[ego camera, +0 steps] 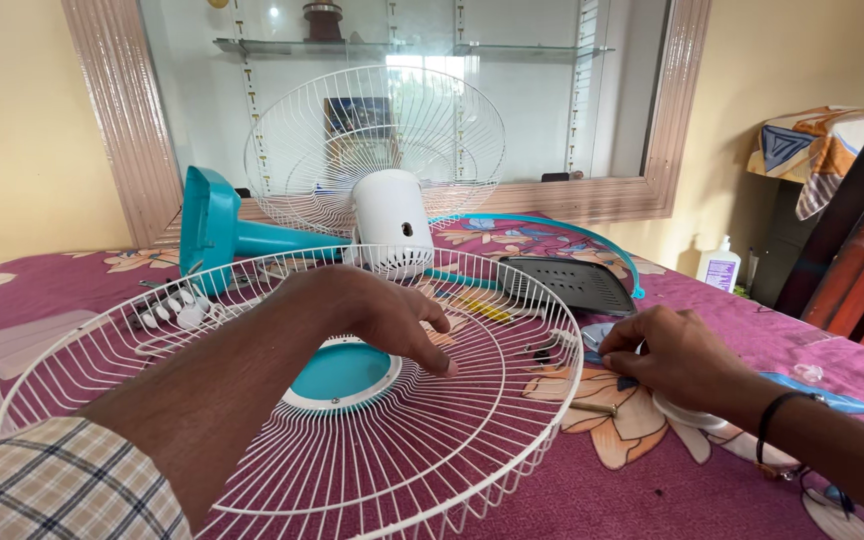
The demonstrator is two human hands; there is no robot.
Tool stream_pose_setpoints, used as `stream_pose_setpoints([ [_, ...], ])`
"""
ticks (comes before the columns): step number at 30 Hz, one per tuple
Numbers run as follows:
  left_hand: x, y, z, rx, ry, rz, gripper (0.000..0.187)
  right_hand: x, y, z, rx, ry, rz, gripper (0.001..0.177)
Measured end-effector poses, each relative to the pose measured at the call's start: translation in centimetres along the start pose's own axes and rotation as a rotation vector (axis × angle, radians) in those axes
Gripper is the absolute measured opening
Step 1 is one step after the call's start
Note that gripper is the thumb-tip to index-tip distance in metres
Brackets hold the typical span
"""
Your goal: The person aligns a teal central hub onto the center of a white fan cage and uses a yellow-handled screwdriver to tighten multiple screws around the hub. The fan blades and other disassembled parts remain on the bed nearby.
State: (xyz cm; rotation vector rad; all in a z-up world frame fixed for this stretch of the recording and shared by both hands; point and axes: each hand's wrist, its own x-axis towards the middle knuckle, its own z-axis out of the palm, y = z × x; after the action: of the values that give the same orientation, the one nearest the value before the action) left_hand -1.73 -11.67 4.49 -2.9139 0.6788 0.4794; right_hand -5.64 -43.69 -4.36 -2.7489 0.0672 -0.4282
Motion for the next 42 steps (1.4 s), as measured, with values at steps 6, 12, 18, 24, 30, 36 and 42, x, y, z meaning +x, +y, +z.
stream_pose_setpoints([
  [6,-0.5,-1.7,0.1,0.061,-0.007,-0.018,0.093,-0.2,-0.2,0.1,0.039,0.024,0.011,0.013],
  [12,-1.1,-3.9,0.7,0.063,-0.01,-0.064,0.096,-0.8,-0.5,-0.7,0.149,0.084,0.122,0.018],
  [18,-2.6,-6.9,1.5,0.101,-0.006,-0.121,0.095,-0.4,-2.8,-4.0,0.187,0.32,0.051,0.02],
  [24,-3.7,-8.6,2.8,0.042,0.038,-0.093,0.092,0.3,-8.6,-5.8,0.292,0.288,-0.092,0.021],
  [30,-3.4,-9.6,4.0,-0.031,0.12,-0.022,0.091,2.7,-14.2,-3.5,0.345,0.102,-0.301,0.021],
  [36,-2.2,-9.1,4.8,-0.083,0.132,0.003,0.096,6.4,-17.5,1.0,0.302,-0.149,-0.392,0.019],
  [42,-2.0,-8.1,4.8,-0.077,0.138,-0.033,0.109,9.5,-19.0,4.2,0.271,-0.359,-0.536,0.016],
])
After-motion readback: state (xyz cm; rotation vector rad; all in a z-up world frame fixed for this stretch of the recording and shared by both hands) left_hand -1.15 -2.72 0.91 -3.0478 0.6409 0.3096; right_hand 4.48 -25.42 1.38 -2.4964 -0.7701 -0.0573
